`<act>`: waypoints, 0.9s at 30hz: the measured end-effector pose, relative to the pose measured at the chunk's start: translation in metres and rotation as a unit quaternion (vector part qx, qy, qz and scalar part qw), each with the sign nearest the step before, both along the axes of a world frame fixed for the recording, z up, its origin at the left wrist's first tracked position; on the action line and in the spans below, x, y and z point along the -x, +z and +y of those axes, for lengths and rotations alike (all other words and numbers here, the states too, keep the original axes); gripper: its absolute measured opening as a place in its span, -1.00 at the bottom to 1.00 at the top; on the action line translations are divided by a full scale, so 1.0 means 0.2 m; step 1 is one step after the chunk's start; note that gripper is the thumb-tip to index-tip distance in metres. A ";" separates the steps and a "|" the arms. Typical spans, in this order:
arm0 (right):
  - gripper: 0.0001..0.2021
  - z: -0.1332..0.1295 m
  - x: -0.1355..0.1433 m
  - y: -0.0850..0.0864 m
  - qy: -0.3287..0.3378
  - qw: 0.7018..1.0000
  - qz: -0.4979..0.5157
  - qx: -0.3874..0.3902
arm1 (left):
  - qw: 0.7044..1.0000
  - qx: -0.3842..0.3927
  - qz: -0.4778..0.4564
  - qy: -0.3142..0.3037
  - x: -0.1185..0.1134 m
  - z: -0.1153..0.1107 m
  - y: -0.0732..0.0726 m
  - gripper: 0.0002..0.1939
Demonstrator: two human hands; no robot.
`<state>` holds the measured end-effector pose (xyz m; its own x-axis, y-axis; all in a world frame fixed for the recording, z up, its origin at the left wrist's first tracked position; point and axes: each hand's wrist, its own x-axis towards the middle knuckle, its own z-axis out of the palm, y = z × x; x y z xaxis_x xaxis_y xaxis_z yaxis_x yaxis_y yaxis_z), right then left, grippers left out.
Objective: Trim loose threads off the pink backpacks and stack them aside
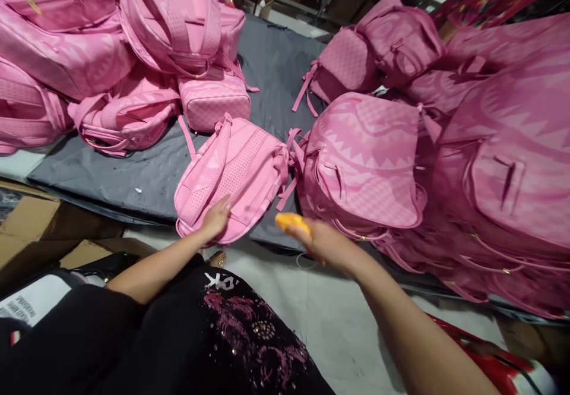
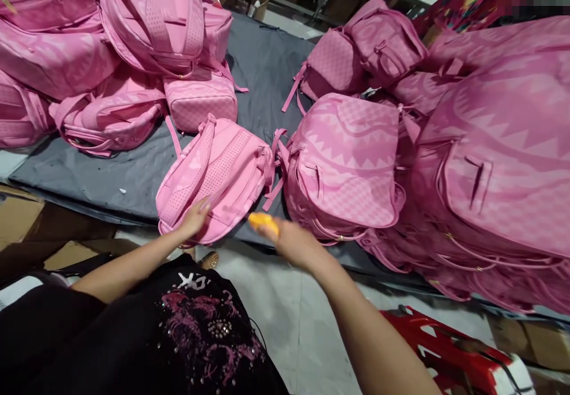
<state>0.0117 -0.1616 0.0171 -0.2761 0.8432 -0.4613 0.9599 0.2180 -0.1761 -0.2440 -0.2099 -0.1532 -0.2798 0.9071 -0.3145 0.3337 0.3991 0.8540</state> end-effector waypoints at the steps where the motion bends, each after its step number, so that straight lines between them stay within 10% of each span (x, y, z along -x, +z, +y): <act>1: -0.42 0.02 0.00 0.01 -0.031 0.997 -0.016 -0.062 | 0.993 -0.044 0.106 -0.015 -0.06 -0.01 -0.01 -0.48; 5: -0.43 0.04 -0.03 -0.01 -0.011 0.991 -0.082 -0.108 | 0.949 -0.077 0.300 -0.052 -0.21 0.00 -0.07 -0.47; 14: -0.57 -0.37 -0.08 -0.43 -0.001 0.992 -0.122 -0.037 | 0.986 -0.161 -0.006 -0.037 -0.31 0.19 0.01 -0.44; 20: -0.62 -0.35 -0.04 -0.83 -0.058 0.985 -0.093 -0.135 | 0.906 -0.068 -0.259 0.329 -0.01 0.05 0.06 -0.71; 27: -0.65 -0.28 0.05 -1.06 -0.084 0.983 -0.043 -0.157 | 0.843 0.034 -0.460 0.277 0.19 0.14 0.08 -0.72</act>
